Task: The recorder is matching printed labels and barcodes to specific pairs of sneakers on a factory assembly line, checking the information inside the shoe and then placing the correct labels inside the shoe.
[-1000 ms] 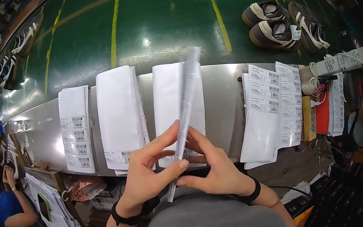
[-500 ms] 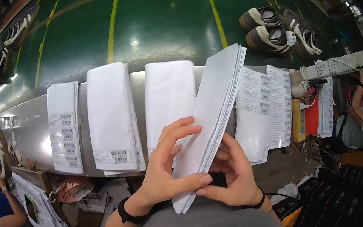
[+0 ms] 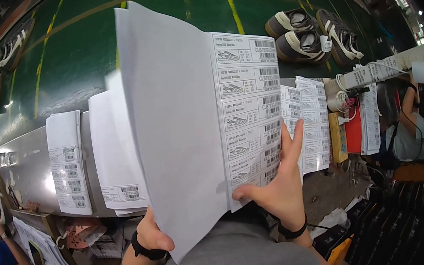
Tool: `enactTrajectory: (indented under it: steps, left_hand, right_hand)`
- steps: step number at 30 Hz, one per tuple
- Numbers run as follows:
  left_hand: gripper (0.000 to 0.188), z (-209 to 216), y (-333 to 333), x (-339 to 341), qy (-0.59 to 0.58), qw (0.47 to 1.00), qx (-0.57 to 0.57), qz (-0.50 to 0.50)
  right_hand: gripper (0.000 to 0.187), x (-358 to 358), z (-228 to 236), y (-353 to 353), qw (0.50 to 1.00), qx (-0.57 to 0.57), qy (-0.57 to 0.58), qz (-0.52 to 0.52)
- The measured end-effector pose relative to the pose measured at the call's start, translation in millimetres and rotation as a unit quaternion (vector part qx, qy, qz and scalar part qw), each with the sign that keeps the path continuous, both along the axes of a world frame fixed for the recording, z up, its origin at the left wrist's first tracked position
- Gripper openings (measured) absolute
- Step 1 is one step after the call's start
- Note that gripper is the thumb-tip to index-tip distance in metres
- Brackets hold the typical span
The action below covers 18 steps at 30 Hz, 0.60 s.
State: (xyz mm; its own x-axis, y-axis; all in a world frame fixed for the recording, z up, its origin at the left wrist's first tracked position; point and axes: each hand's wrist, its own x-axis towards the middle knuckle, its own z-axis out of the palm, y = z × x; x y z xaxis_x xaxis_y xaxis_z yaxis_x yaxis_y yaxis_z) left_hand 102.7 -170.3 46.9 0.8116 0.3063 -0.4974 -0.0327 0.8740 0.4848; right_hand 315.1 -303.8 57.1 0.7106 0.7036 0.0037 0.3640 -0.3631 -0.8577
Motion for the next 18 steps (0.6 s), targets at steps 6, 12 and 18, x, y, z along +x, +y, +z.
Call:
enactTrajectory:
  steps: [6,12,18]
  left_hand:
    - [0.119,-2.3,11.8,14.7,-0.032,0.986,0.151,-0.067]
    - [0.123,3.8,31.9,90.8,0.060,0.658,0.749,0.049]
    - [0.123,7.9,28.7,92.8,-0.053,0.879,0.464,-0.091]
  right_hand:
    - [0.145,11.2,-6.5,17.7,0.998,0.046,0.010,0.049]
    - [0.108,19.2,-52.9,-44.9,0.613,0.503,0.577,0.198]
    - [0.135,0.7,5.8,2.1,0.997,-0.028,-0.063,0.035]
